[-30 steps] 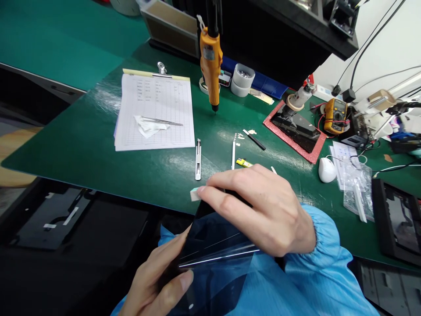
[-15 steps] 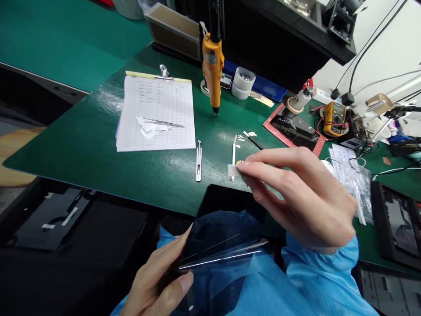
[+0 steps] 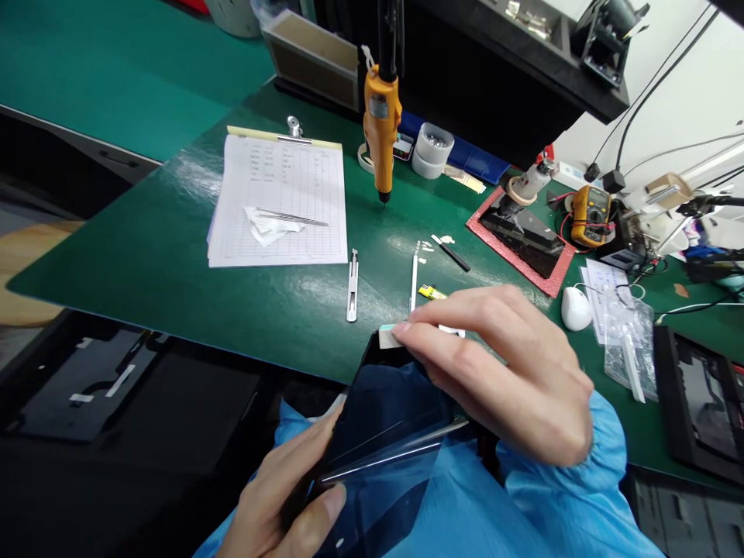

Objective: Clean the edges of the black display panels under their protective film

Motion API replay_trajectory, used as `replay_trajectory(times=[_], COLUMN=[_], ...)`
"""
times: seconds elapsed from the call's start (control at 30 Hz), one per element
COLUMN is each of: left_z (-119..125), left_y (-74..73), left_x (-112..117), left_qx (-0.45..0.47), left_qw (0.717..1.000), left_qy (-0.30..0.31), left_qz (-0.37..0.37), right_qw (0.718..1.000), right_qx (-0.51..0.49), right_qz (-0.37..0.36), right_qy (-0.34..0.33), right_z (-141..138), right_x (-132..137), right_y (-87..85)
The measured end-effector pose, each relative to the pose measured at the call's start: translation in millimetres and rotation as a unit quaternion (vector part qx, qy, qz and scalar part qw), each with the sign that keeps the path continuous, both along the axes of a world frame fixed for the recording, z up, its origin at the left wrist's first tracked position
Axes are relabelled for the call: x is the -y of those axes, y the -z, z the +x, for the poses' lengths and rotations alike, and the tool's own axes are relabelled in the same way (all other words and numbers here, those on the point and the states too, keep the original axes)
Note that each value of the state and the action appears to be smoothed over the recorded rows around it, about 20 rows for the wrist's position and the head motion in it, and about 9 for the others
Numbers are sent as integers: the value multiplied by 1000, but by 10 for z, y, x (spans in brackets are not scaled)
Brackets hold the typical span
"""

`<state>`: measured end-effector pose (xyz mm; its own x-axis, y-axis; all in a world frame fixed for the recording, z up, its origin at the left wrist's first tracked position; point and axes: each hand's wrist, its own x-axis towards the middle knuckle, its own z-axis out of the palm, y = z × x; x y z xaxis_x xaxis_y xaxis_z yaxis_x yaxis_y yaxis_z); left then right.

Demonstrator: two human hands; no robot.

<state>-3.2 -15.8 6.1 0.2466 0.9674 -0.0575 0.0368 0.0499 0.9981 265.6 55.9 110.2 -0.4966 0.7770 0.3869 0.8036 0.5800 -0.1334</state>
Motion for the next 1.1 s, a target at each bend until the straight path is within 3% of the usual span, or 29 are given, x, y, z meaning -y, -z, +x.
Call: replay_trajectory(times=[0.17, 0.4, 0.5, 0.77, 0.97, 1.1], left_z=[44, 78, 103, 90, 15, 4], left_y=[-35, -33, -22, 80, 100, 87], left_x=[-45, -31, -33, -46, -124, -142], left_qx=[1, -50, -53, -64, -99, -126], left_qw=[1000, 996, 994, 983, 971, 961], left_qy=[1, 31, 40, 49, 105, 111], left_qz=[16, 69, 92, 165, 192, 222], right_qw=[999, 999, 1000, 996, 999, 998], right_qx=[-27, -15, -7, 46, -24, -15], right_qz=[-9, -31, -4, -10, -35, -65], right_qy=[14, -3, 1, -78, 19, 18], right_z=[-109, -215, -157, 185, -163, -267], right_x=[63, 122, 87, 38, 277, 294], right_y=[115, 126, 61, -227, -100, -13])
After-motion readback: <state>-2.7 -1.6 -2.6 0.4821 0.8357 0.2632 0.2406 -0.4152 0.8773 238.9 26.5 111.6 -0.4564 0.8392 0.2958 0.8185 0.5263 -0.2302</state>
